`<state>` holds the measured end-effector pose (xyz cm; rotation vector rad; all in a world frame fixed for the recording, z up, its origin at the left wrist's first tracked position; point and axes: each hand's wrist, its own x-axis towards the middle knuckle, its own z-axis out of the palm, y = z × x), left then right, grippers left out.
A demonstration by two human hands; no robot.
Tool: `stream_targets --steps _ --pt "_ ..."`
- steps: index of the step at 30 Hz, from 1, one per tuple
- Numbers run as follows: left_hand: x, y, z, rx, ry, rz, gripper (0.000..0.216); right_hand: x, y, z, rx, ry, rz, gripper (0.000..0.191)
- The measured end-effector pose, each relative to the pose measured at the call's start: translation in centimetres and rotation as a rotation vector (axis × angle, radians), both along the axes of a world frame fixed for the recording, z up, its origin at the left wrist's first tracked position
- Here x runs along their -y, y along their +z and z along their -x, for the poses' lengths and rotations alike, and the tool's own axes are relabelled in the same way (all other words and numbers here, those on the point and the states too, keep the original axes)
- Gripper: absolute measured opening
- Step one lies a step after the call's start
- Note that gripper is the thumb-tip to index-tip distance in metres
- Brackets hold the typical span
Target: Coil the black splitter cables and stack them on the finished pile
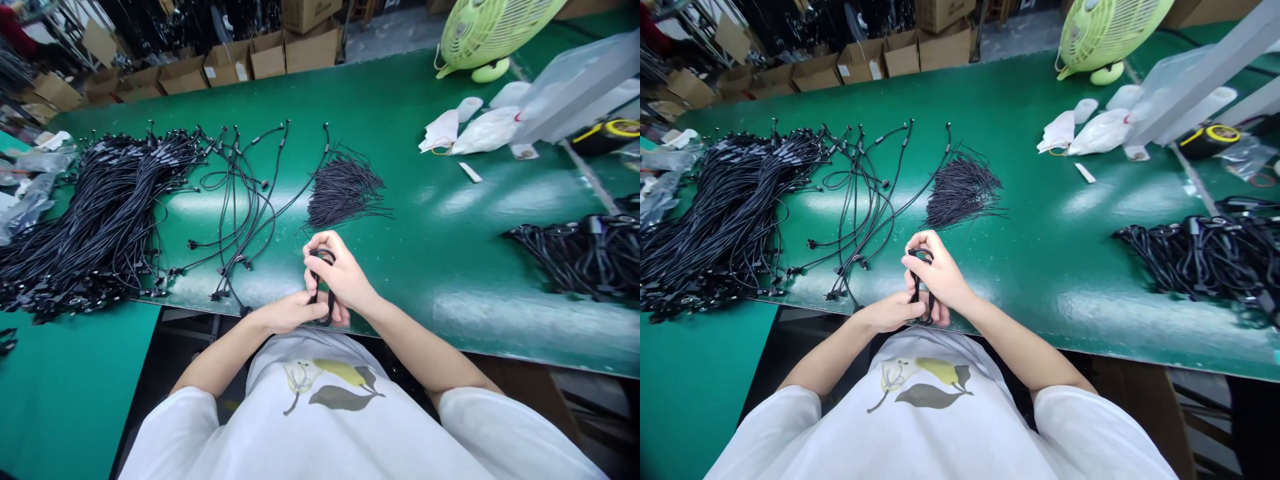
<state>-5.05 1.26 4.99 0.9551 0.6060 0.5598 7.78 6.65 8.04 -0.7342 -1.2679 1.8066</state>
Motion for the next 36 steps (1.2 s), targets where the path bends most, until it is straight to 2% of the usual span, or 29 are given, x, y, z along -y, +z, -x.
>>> stream_targets --steps 2,4,7,10,14,16,18,20,22,24,26,28,31,36 --pt "0.4 0.1 -0.3 0.129 0.018 0.186 0.056 -0.5 0.2 -0.3 0.001 0.014 -0.053 0.029" --pt "0.6 0.5 -0.6 0.204 0.090 0.284 0.064 -1.1 0.3 -0.5 0.036 0.035 -0.089 0.025" --pt "0.7 1.7 -0.9 0.228 0.192 0.339 0.071 -1.8 0.2 -0.8 0.071 0.050 -0.094 0.021" --pt "0.6 2.5 -1.4 0.233 0.186 0.383 0.070 -2.0 0.2 -0.9 0.047 0.073 -0.080 0.021" --pt "0.4 2.3 -2.5 0.230 0.218 0.395 0.056 -2.1 0.1 -0.5 0.006 0.074 -0.050 0.023" --pt "0.4 2.0 -2.8 0.222 0.231 0.402 0.047 -2.4 -0.1 -0.5 -0.001 0.130 -0.026 0.023" --pt "0.3 1.8 -2.7 0.218 0.233 0.409 0.043 -3.0 -0.3 -1.1 0.032 0.162 -0.092 0.021" --pt "0.0 1.6 -2.0 0.204 0.251 0.410 0.044 -3.6 -0.3 -2.3 0.155 0.082 -0.365 0.020" --pt "-0.3 1.6 -1.1 0.158 0.245 0.395 0.043 -3.9 -0.1 -3.8 0.356 0.010 -0.819 0.025" --pt "-0.7 1.6 -0.2 0.083 0.170 0.353 0.041 -3.8 0.3 -5.2 0.585 0.079 -1.289 0.034" --pt "-1.0 1.7 0.4 0.000 0.066 0.305 0.039 -3.4 0.4 -6.2 0.775 0.221 -1.624 0.039" --pt "-1.1 1.8 0.6 -0.066 -0.001 0.272 0.039 -3.0 0.4 -6.7 0.909 0.311 -1.826 0.036" --pt "-1.0 1.6 0.5 -0.119 -0.031 0.259 0.041 -2.6 -0.1 -6.7 1.011 0.365 -2.015 0.032" --pt "-0.6 1.5 0.8 -0.092 -0.066 0.264 0.037 -2.4 -0.6 -6.4 0.981 0.330 -2.117 0.031"
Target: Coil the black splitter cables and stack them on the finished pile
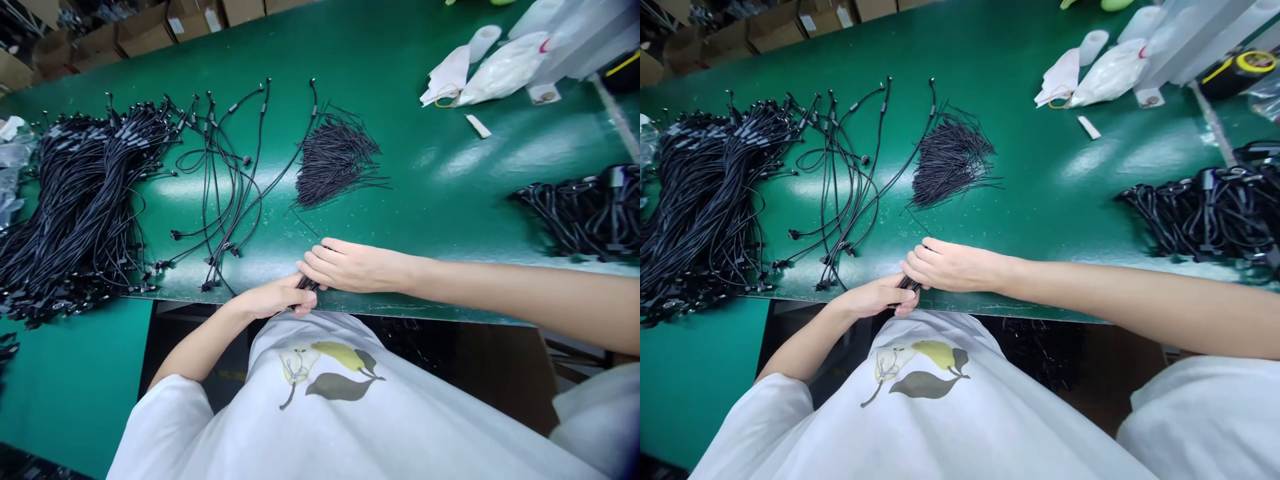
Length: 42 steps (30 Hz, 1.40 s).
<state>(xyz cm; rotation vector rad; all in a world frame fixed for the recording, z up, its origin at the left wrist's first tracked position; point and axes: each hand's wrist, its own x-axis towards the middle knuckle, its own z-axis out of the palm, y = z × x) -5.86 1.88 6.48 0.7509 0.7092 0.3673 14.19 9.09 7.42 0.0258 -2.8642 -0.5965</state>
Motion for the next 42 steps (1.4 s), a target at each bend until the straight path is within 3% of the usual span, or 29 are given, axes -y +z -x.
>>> stream_targets --steps 5,13,16,19,21,25,29,33,37,39,40,42 --pt "-0.1 -0.1 0.6 0.023 -0.032 -0.014 0.036 -0.3 0.9 0.2 0.034 0.099 0.019 0.025" --pt "0.4 0.0 -0.3 0.247 0.059 0.310 0.042 -2.1 2.4 0.5 0.026 0.221 0.069 0.028" --pt "0.4 0.1 -1.0 0.187 0.300 0.226 0.034 -2.2 2.4 0.4 -0.025 0.155 0.168 0.030" --pt "-0.5 -0.5 -1.1 0.123 0.752 0.031 0.025 -0.6 1.3 1.1 -0.196 -0.089 0.286 0.034" --pt "-1.3 -1.0 -0.9 0.152 0.954 -0.019 0.017 1.2 -0.1 2.2 -0.281 -0.255 0.361 0.031" --pt "-2.2 -1.6 -0.5 0.241 1.019 -0.010 0.017 4.1 -3.4 5.1 -0.353 -0.309 0.344 0.027" --pt "-2.1 -1.5 -0.6 0.219 0.996 -0.076 0.020 4.3 -4.3 6.3 -0.386 -0.387 0.407 0.024" --pt "-1.9 -1.5 -0.7 0.151 0.966 -0.106 0.021 3.3 -3.3 6.2 -0.406 -0.438 0.684 0.020" --pt "-2.0 -1.6 -0.8 0.054 0.931 -0.102 0.024 3.5 -2.9 6.2 -0.624 -0.461 1.478 0.013" --pt "-2.1 -1.6 -0.7 0.010 0.925 -0.119 0.026 3.7 -2.9 6.0 -0.674 -0.448 1.777 0.012" --pt "-2.1 -1.7 -0.6 0.001 0.930 -0.130 0.025 3.7 -2.9 5.8 -0.646 -0.438 1.823 0.012" --pt "-2.2 -1.8 -0.5 -0.007 0.945 -0.180 0.024 3.2 -2.6 5.0 -0.573 -0.455 1.742 0.013"
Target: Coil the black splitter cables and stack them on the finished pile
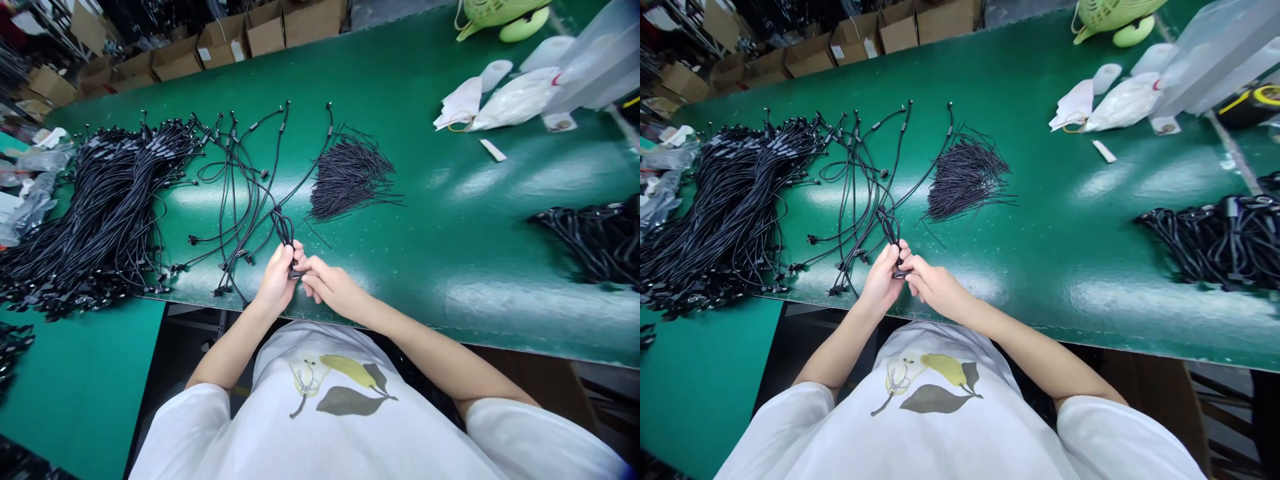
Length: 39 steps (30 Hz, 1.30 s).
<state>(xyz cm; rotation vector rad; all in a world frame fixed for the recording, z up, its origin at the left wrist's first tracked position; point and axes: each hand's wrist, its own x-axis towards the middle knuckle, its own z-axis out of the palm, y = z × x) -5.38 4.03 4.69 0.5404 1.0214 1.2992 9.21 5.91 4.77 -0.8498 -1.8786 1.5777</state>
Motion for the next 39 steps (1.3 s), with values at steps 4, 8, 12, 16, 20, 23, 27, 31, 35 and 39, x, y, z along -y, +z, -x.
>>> stream_targets --steps 4,8,12,16,20,23,27,31,35,39 --pt "0.5 -0.2 -0.4 -0.251 -0.090 -0.169 0.025 -2.5 1.7 -1.6 -0.034 -0.235 -0.138 0.030" --pt "1.5 0.1 -1.0 -0.512 -0.309 -0.214 0.028 -4.2 3.3 -1.8 0.007 -0.177 -0.116 0.030" --pt "1.7 0.5 -0.5 -0.559 -0.360 -0.193 0.025 -4.7 3.1 -1.9 -0.032 -0.108 -0.003 0.028" --pt "1.7 0.9 0.4 -0.667 -0.483 -0.166 0.025 -4.8 2.5 -2.7 -0.091 -0.125 0.077 0.035" --pt "1.9 1.4 1.1 -0.770 -0.580 -0.172 0.023 -4.6 2.7 -3.6 -0.026 -0.021 0.120 0.029" --pt "2.4 1.8 1.5 -0.692 -0.683 -0.174 0.029 -4.3 3.3 -4.3 -0.175 0.019 0.345 0.031" --pt "3.0 1.9 1.6 -0.598 -0.739 -0.138 0.035 -4.3 3.9 -4.5 -0.275 -0.079 0.497 0.029" --pt "2.8 1.5 1.4 -0.496 -0.686 -0.118 0.035 -4.5 3.8 -3.9 -0.276 -0.149 0.350 0.022" --pt "2.3 1.5 0.8 -0.222 -0.647 -0.030 0.048 -4.5 3.9 -3.9 -0.215 -0.061 0.236 0.020" --pt "2.1 1.8 0.4 -0.008 -0.593 0.094 0.051 -4.4 3.9 -4.1 -0.207 -0.001 0.303 0.024"
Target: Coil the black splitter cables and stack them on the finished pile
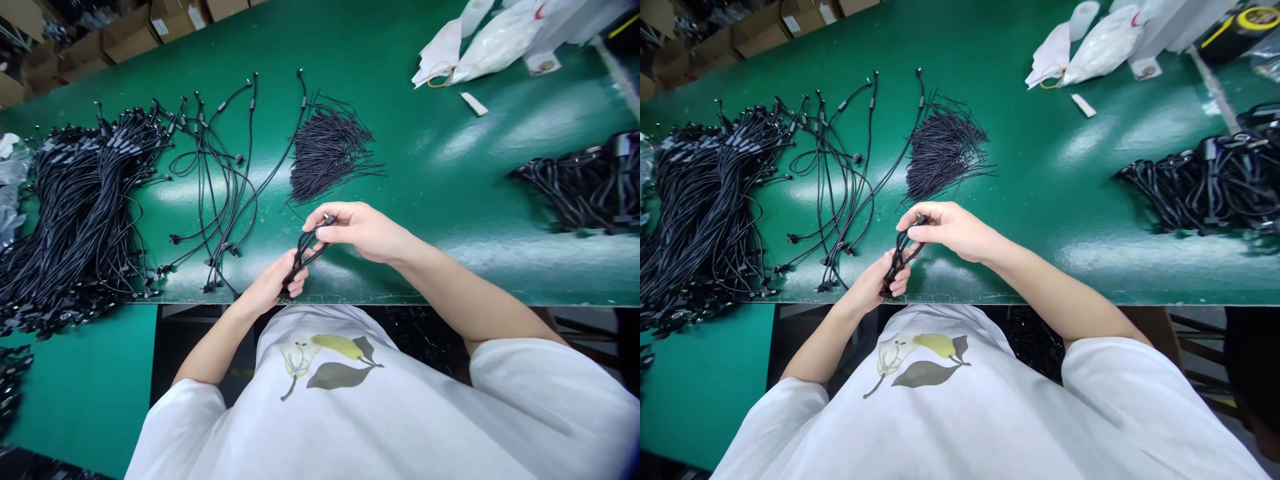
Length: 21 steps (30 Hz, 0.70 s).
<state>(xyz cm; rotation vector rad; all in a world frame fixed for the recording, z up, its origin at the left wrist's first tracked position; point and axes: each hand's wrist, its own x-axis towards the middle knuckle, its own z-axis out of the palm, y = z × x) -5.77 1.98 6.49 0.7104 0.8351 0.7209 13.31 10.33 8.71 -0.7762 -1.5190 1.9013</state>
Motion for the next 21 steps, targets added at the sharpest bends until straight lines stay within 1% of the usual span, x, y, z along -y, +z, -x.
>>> stream_targets --steps 1,2,5,7,8,9,10,11,12,13,14,15,16,17,19,21 --pt "0.0 0.1 -0.1 0.017 0.009 0.020 0.048 0.0 -0.1 0.1 0.018 -0.035 -0.040 0.025" --pt "0.0 0.1 -0.2 0.031 0.009 0.034 0.045 0.1 -0.3 0.2 0.060 -0.078 -0.117 0.026" --pt "0.2 -0.1 -0.4 0.049 -0.004 0.069 0.043 0.3 -1.4 0.9 0.265 -0.201 -0.490 0.028" --pt "0.4 -0.5 -0.6 0.021 0.018 0.071 0.042 0.4 -2.3 1.3 0.386 -0.224 -0.718 0.030" --pt "0.4 -0.8 -0.7 -0.005 0.043 0.064 0.042 0.4 -2.7 1.5 0.428 -0.229 -0.786 0.031" --pt "0.4 -1.0 -0.7 -0.032 0.080 0.048 0.042 0.5 -3.1 1.6 0.455 -0.249 -0.816 0.033" --pt "0.3 -1.3 -0.7 -0.055 0.126 0.022 0.042 0.6 -3.4 1.6 0.466 -0.289 -0.806 0.036" --pt "0.2 -1.5 -0.7 -0.074 0.170 -0.012 0.042 0.7 -3.6 1.6 0.455 -0.334 -0.755 0.040" --pt "0.0 -1.7 -0.7 -0.090 0.204 -0.053 0.043 1.0 -3.7 1.6 0.419 -0.358 -0.669 0.045" --pt "-0.2 -1.9 -0.6 -0.106 0.223 -0.095 0.044 1.3 -3.8 1.5 0.367 -0.340 -0.565 0.047" --pt "-0.4 -2.0 -0.5 -0.121 0.225 -0.134 0.045 1.6 -3.9 1.5 0.316 -0.290 -0.463 0.044" --pt "-0.6 -2.1 -0.4 -0.142 0.213 -0.166 0.044 2.0 -3.9 1.5 0.283 -0.235 -0.381 0.035" --pt "-0.7 -2.0 -0.3 -0.177 0.201 -0.196 0.042 2.3 -4.0 1.5 0.276 -0.193 -0.330 0.026" --pt "-0.8 -2.0 -0.1 -0.225 0.193 -0.228 0.037 2.6 -4.0 1.4 0.289 -0.175 -0.304 0.021" --pt "-1.0 -1.7 0.4 -0.335 0.202 -0.303 0.027 3.0 -4.0 0.9 0.309 -0.206 -0.267 0.025" --pt "-1.1 -1.4 1.2 -0.461 0.244 -0.383 0.023 3.1 -3.9 0.0 0.275 -0.251 -0.199 0.027"
